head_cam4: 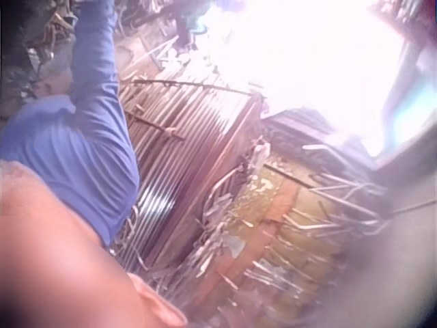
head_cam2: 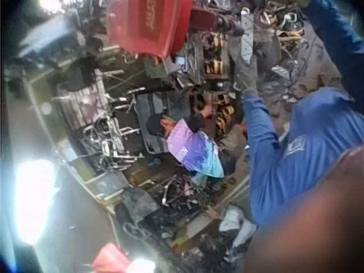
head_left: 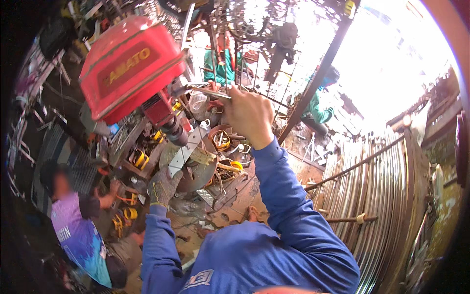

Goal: The person operates a red Amato drill press to drill holes in a metal plate. They position the plate under the drill, engage the machine, and repeatedly drill holes while adjusting the workpiece between passes.

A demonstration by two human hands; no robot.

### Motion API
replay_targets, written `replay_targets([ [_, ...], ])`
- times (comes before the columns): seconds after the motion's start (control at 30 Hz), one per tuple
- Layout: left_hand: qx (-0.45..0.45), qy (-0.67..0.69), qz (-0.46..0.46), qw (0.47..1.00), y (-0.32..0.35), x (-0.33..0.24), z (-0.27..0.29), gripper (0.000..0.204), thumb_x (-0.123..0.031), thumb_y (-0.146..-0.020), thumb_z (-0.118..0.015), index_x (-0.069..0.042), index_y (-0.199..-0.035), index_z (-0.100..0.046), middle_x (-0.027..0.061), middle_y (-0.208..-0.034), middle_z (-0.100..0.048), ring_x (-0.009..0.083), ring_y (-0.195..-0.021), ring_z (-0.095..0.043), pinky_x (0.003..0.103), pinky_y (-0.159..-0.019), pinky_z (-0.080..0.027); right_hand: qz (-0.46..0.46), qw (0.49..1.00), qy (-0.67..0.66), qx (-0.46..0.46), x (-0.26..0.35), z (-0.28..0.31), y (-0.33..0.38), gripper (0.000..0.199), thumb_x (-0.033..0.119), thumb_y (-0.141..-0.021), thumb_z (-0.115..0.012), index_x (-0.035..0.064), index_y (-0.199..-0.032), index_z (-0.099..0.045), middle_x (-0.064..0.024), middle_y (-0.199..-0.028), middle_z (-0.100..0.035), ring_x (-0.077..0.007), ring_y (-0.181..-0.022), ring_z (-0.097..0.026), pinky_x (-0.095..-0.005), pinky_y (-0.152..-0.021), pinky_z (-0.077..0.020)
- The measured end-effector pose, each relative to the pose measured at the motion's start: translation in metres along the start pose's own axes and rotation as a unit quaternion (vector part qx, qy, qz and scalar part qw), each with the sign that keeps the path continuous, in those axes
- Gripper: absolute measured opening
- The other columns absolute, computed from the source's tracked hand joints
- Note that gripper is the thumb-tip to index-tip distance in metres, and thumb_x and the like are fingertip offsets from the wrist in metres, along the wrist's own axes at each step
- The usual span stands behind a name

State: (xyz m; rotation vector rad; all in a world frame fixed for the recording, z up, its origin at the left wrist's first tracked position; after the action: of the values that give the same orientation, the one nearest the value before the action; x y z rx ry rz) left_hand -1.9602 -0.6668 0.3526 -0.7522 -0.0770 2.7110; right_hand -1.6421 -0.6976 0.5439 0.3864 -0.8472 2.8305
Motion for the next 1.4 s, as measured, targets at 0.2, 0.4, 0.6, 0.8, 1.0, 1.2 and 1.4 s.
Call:
replay_targets([
  [0.2, 0.072, 0.017, 0.063, 0.995, 0.002, 0.002, 0.002, 0.058, -0.039, -0.090, -0.076, -0.006, -0.134, -0.059, 0.0230, -0.122, -0.069, 0.0443, -0.112, -0.066, 0.050, -0.095, -0.053, 0.012, 0.998, 0.055, 0.000, 0.001, -0.002, -0.001, 0.025, 0.037, -0.092, -0.066, 0.0117, -0.090, -0.067, -0.0117, -0.077, -0.072, -0.0328, -0.071, -0.073, -0.0460, -0.060, -0.0553],
  [0.4, 0.102, 0.044, 0.086, 0.990, 0.003, -0.003, 0.004, 0.062, -0.038, -0.090, -0.077, -0.007, -0.138, -0.054, 0.0223, -0.122, -0.069, 0.0417, -0.110, -0.068, 0.047, -0.093, -0.054, 0.024, 0.999, 0.037, -0.028, 0.003, 0.003, 0.001, 0.028, 0.039, -0.097, -0.064, 0.0122, -0.094, -0.069, -0.0147, -0.073, -0.070, -0.0365, -0.068, -0.070, -0.0497, -0.059, -0.0514],
  [0.6, 0.077, 0.019, 0.070, 0.994, 0.001, 0.010, -0.007, 0.062, -0.039, -0.090, -0.077, -0.006, -0.137, -0.054, 0.0200, -0.107, -0.069, 0.0385, -0.095, -0.068, 0.045, -0.085, -0.054, 0.019, 0.999, 0.036, -0.025, 0.001, 0.001, 0.003, 0.025, 0.036, -0.093, -0.066, 0.0109, -0.090, -0.066, -0.0110, -0.080, -0.071, -0.0348, -0.073, -0.072, -0.0487, -0.062, -0.0547],
  [0.8, 0.072, 0.014, 0.068, 0.995, 0.000, 0.017, -0.011, 0.065, -0.040, -0.089, -0.078, -0.005, -0.138, -0.055, 0.0201, -0.113, -0.070, 0.0359, -0.095, -0.069, 0.046, -0.086, -0.054, 0.033, 0.997, 0.036, -0.052, 0.000, -0.005, 0.005, 0.024, 0.035, -0.091, -0.069, 0.0113, -0.089, -0.066, -0.0090, -0.077, -0.070, -0.0321, -0.072, -0.072, -0.0461, -0.060, -0.0545],
  [1.0, 0.045, 0.011, 0.044, 0.998, -0.001, 0.017, -0.010, 0.069, -0.040, -0.088, -0.078, -0.006, -0.142, -0.053, 0.0195, -0.109, -0.069, 0.0327, -0.088, -0.068, 0.045, -0.084, -0.054, 0.035, 0.996, 0.024, -0.072, -0.001, -0.006, 0.005, 0.028, 0.040, -0.096, -0.066, 0.0127, -0.091, -0.069, -0.0136, -0.073, -0.070, -0.0351, -0.069, -0.070, -0.0499, -0.060, -0.0504],
  [1.2, 0.064, 0.008, 0.064, 0.996, 0.001, 0.008, -0.003, 0.066, -0.041, -0.088, -0.078, -0.006, -0.140, -0.055, 0.0172, -0.098, -0.068, 0.0325, -0.086, -0.066, 0.046, -0.080, -0.053, 0.020, 0.997, 0.054, -0.048, 0.000, -0.007, 0.005, 0.023, 0.034, -0.091, -0.069, 0.0118, -0.089, -0.067, -0.0084, -0.077, -0.070, -0.0314, -0.072, -0.072, -0.0452, -0.060, -0.0556],
  [1.4, 0.068, 0.003, 0.064, 0.996, -0.002, 0.006, 0.001, 0.061, -0.041, -0.088, -0.078, -0.006, -0.135, -0.058, 0.0174, -0.099, -0.067, 0.0336, -0.089, -0.065, 0.046, -0.081, -0.052, 0.029, 0.997, 0.051, -0.050, 0.001, -0.007, 0.006, 0.023, 0.035, -0.092, -0.068, 0.0122, -0.088, -0.067, -0.0085, -0.077, -0.070, -0.0313, -0.071, -0.072, -0.0454, -0.059, -0.0551],
])
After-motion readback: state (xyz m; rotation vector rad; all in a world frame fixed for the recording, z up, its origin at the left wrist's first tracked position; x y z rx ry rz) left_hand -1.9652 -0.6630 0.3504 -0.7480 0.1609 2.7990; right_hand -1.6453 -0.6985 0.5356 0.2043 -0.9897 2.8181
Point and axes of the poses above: each hand's wrist, its own y-axis away from the middle knuckle, its own z-axis out of the back of the hand, x = y × z, the point moved 4 cm from there along -y, towards the middle knuckle
